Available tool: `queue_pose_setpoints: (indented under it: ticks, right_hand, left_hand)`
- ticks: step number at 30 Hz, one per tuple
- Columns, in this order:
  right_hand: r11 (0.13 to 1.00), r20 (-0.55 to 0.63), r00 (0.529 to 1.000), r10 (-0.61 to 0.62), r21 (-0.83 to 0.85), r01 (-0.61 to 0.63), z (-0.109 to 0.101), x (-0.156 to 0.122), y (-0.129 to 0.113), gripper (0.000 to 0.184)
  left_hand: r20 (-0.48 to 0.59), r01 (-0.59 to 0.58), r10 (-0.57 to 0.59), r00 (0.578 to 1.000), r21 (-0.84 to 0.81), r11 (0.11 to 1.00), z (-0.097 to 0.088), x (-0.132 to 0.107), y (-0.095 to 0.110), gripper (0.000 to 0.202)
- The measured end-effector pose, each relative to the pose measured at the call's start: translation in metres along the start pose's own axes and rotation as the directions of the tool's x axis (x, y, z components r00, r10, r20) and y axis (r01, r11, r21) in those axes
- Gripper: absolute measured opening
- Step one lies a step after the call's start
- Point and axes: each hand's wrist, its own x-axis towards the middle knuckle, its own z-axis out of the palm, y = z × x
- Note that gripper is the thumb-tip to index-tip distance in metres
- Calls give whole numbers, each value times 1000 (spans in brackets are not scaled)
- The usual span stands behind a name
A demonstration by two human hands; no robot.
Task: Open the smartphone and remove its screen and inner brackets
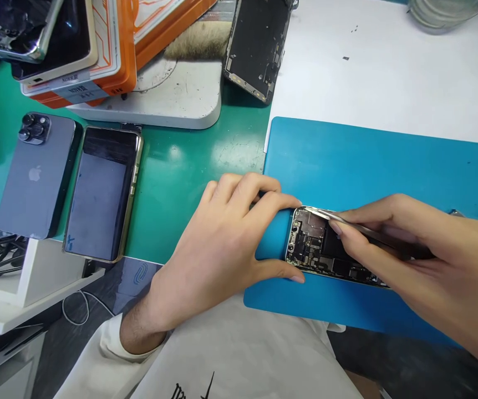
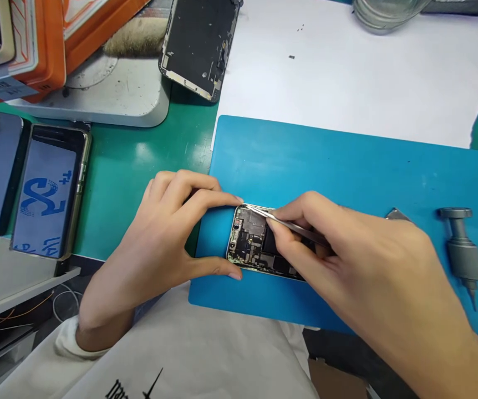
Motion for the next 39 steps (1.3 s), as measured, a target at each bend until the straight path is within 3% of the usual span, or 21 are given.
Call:
queue_pose_setpoints:
  ticks: [23,39]
  right_hand:
    - [999,27,999,30,10,-31,5,-5,9,43]
    - [994,55,995,78,79,-82,7,-12,17,37]
  left_hand:
    - [-8,-7,7,1000,0,1000,-2,-1,1,86]
    - [-14,-15,15,1000,-5,1000,0,0,1,84]
